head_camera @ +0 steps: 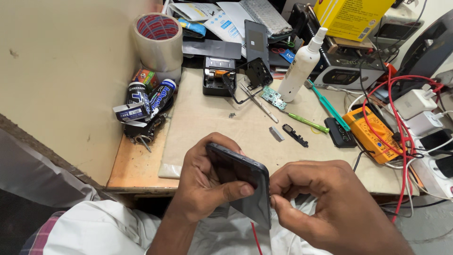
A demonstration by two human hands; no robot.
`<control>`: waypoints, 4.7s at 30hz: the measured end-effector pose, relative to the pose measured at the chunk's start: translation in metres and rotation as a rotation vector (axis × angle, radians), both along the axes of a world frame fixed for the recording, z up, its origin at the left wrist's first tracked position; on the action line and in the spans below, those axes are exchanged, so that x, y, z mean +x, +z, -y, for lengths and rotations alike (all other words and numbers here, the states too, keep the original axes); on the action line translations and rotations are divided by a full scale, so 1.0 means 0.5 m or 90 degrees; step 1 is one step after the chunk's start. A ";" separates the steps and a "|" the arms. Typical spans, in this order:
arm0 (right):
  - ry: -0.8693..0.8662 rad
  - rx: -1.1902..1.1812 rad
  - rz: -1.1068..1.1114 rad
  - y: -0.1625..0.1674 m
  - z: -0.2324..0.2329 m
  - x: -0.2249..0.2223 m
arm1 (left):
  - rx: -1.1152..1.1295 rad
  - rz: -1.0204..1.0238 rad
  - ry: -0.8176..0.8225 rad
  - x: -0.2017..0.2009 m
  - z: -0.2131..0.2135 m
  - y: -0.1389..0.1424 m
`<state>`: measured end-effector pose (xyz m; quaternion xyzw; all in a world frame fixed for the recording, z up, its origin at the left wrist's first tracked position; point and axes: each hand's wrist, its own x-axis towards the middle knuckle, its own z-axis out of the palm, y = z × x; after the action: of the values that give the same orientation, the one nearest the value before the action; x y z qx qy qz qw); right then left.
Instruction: The person pries open the back cover of a smartphone, works around its edges by hand, and removes the back panel to expose the internal battery and board. They then handle the opened phone, connect a charging cable to it, and continue manipulating the exposed internals on the workbench.
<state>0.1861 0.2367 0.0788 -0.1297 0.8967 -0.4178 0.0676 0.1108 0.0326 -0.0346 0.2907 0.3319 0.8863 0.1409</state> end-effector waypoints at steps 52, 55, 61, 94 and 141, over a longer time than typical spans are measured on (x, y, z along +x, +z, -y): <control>-0.002 -0.003 -0.027 -0.024 0.005 -0.007 | 0.023 0.018 -0.003 -0.011 -0.011 -0.028; -0.004 -0.002 -0.024 -0.024 0.007 -0.007 | 0.022 0.021 -0.001 -0.010 -0.010 -0.028; -0.001 -0.003 -0.026 -0.021 0.009 -0.008 | 0.013 0.026 0.002 -0.010 -0.008 -0.026; -0.011 -0.006 0.008 -0.025 0.008 -0.015 | 0.008 0.007 0.020 -0.020 -0.012 -0.036; -0.039 -0.411 0.243 -0.154 -0.076 -0.216 | -0.099 0.272 -0.072 -0.154 -0.080 -0.016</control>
<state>0.0782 0.2748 0.0016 -0.0370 0.6939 -0.6972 0.1764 0.0339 0.0727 -0.0424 0.1028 0.3449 0.8901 0.2795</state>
